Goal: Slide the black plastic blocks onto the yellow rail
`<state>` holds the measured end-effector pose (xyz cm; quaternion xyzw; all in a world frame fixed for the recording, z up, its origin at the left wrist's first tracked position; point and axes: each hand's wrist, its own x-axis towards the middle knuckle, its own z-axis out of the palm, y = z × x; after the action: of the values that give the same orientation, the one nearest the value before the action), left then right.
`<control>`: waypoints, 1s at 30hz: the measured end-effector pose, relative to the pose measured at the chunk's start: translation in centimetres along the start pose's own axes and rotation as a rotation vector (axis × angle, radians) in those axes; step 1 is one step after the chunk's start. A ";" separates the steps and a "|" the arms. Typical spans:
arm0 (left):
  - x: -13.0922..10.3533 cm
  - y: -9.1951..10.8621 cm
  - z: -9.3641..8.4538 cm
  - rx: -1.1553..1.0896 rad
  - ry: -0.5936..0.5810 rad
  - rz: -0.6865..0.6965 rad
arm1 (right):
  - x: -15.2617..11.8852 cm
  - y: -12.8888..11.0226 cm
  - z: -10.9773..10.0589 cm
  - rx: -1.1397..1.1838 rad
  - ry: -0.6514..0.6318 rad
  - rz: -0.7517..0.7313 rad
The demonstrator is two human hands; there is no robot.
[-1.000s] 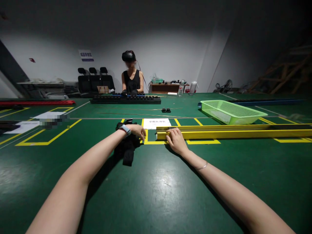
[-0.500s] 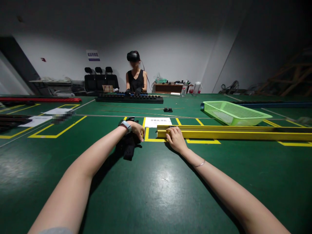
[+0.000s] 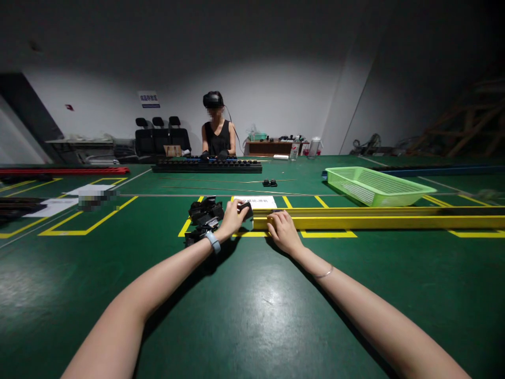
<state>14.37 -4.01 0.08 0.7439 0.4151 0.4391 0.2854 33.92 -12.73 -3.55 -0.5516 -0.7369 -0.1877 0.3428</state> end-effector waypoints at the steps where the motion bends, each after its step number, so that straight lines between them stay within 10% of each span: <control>1: -1.0 -0.2 1.0 -0.161 0.039 -0.098 | 0.0 0.0 0.0 -0.001 -0.003 0.000; 5: -2.5 -1.2 2.6 -0.376 0.036 -0.249 | 0.1 -0.1 0.2 -0.005 -0.019 -0.002; 16: 4.9 -1.6 -1.9 0.035 0.174 0.321 | 0.3 -0.1 0.3 -0.004 -0.031 0.002; 20: 3.6 0.3 -1.3 -0.166 0.349 0.180 | 0.2 -0.1 0.2 -0.002 -0.034 0.003; 25: 0.3 -0.9 2.3 -0.478 0.240 -0.192 | 0.3 -0.3 0.0 -0.013 -0.026 0.003; 30: -0.3 -3.5 4.5 -0.526 0.184 -0.256 | 0.3 -0.2 0.0 -0.040 -0.028 0.002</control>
<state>16.97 -2.80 -4.83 0.5435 0.4016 0.5574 0.4823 33.66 -12.62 -3.31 -0.5618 -0.7370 -0.1942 0.3215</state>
